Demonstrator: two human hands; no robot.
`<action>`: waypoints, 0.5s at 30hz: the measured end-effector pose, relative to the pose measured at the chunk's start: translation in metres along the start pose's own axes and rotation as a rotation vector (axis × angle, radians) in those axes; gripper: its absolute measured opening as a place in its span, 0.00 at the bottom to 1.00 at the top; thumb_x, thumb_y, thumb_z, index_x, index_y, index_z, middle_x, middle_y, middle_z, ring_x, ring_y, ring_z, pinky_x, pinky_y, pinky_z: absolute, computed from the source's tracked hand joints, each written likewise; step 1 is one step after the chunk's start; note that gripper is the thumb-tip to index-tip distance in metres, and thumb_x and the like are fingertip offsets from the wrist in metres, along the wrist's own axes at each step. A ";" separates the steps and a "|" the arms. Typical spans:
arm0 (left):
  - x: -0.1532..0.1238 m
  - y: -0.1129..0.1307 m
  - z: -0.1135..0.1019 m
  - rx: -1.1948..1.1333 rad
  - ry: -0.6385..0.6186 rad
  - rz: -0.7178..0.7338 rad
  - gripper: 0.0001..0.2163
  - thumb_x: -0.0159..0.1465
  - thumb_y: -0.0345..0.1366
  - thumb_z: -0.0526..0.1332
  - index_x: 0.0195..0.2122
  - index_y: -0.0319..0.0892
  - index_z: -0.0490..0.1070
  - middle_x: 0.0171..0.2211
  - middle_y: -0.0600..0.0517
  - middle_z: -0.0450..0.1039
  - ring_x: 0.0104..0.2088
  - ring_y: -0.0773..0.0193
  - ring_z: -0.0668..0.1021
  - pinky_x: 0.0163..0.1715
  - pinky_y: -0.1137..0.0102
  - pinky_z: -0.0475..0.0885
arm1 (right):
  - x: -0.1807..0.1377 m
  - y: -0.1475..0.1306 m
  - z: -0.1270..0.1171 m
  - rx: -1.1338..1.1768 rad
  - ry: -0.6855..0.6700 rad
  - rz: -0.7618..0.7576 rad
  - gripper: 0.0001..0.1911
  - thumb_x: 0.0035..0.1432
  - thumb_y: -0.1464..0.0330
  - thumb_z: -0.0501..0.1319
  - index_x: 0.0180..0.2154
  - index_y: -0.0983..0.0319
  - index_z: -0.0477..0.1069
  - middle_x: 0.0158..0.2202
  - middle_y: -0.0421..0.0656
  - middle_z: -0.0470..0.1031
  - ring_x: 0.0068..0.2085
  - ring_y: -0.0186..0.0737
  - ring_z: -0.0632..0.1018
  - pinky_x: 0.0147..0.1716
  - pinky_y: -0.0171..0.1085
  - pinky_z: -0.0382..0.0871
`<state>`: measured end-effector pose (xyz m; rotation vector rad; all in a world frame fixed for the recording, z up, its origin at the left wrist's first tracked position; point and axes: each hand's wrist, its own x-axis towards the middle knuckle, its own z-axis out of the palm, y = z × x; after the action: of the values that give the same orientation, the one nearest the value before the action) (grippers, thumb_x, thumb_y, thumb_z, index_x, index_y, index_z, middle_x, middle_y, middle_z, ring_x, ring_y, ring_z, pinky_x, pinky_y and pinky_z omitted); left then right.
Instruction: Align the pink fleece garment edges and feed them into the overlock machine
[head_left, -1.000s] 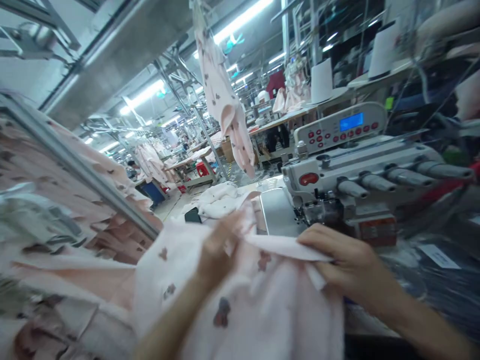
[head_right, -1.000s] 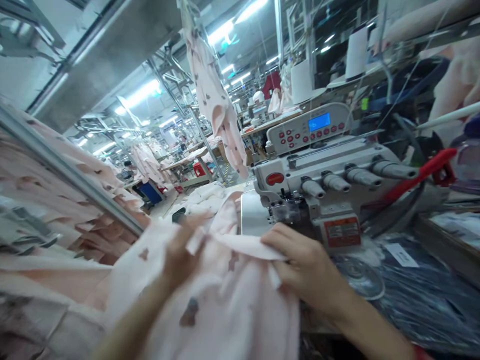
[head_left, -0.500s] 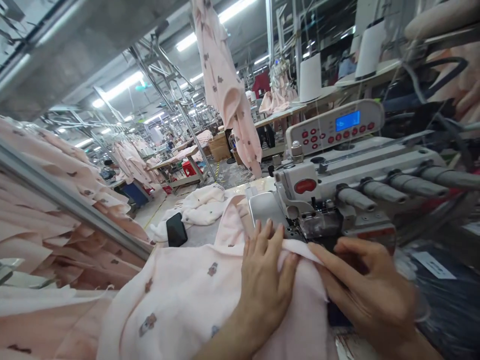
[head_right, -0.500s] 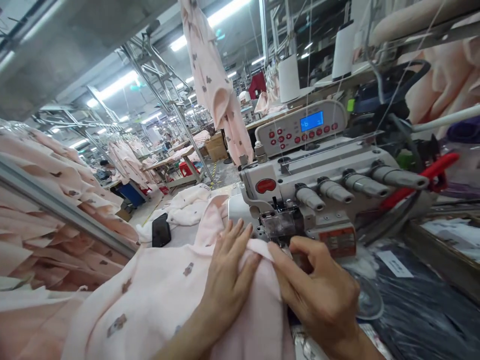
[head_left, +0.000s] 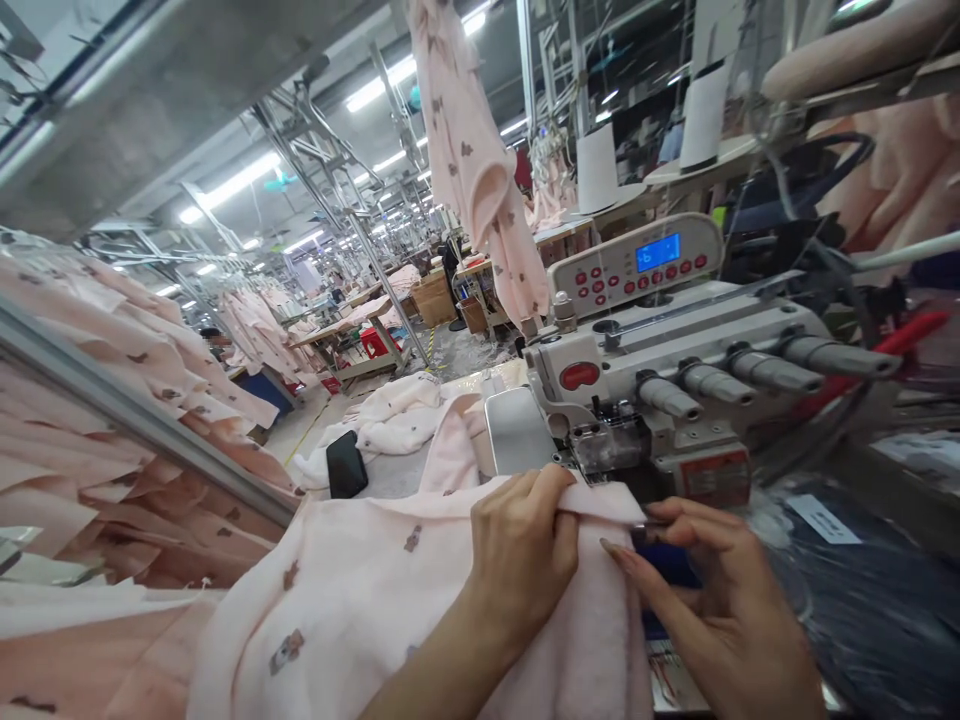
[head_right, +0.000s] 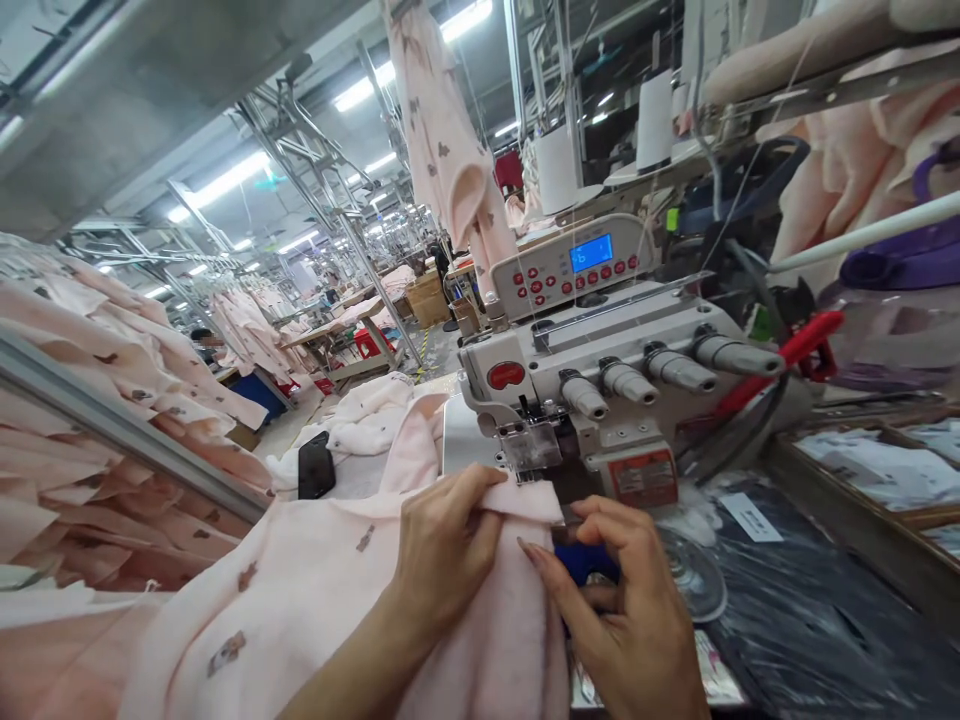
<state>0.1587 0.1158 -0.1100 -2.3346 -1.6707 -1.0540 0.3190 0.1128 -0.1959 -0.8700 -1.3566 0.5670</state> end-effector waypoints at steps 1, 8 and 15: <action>-0.001 -0.002 -0.003 -0.092 -0.012 -0.016 0.09 0.61 0.25 0.60 0.39 0.44 0.73 0.35 0.55 0.80 0.35 0.62 0.81 0.36 0.68 0.73 | -0.003 0.002 -0.001 0.044 -0.017 0.036 0.14 0.63 0.63 0.68 0.44 0.55 0.64 0.52 0.47 0.65 0.44 0.43 0.76 0.21 0.26 0.80; 0.010 -0.015 -0.035 -0.330 -0.184 0.320 0.14 0.73 0.37 0.51 0.33 0.40 0.70 0.32 0.50 0.75 0.33 0.66 0.76 0.36 0.71 0.68 | -0.015 -0.002 -0.011 -0.042 -0.341 0.029 0.10 0.57 0.60 0.71 0.42 0.49 0.78 0.48 0.39 0.71 0.49 0.42 0.78 0.41 0.27 0.78; 0.034 -0.028 -0.011 -0.406 -0.329 0.036 0.15 0.67 0.43 0.62 0.26 0.40 0.69 0.25 0.56 0.65 0.27 0.71 0.69 0.28 0.74 0.61 | -0.018 -0.005 -0.009 -0.046 -0.577 0.253 0.07 0.62 0.60 0.64 0.36 0.49 0.81 0.41 0.39 0.76 0.43 0.40 0.79 0.42 0.30 0.75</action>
<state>0.1352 0.1492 -0.0910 -2.9224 -1.6269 -1.1442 0.3246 0.0938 -0.2030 -0.9633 -1.7932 1.0427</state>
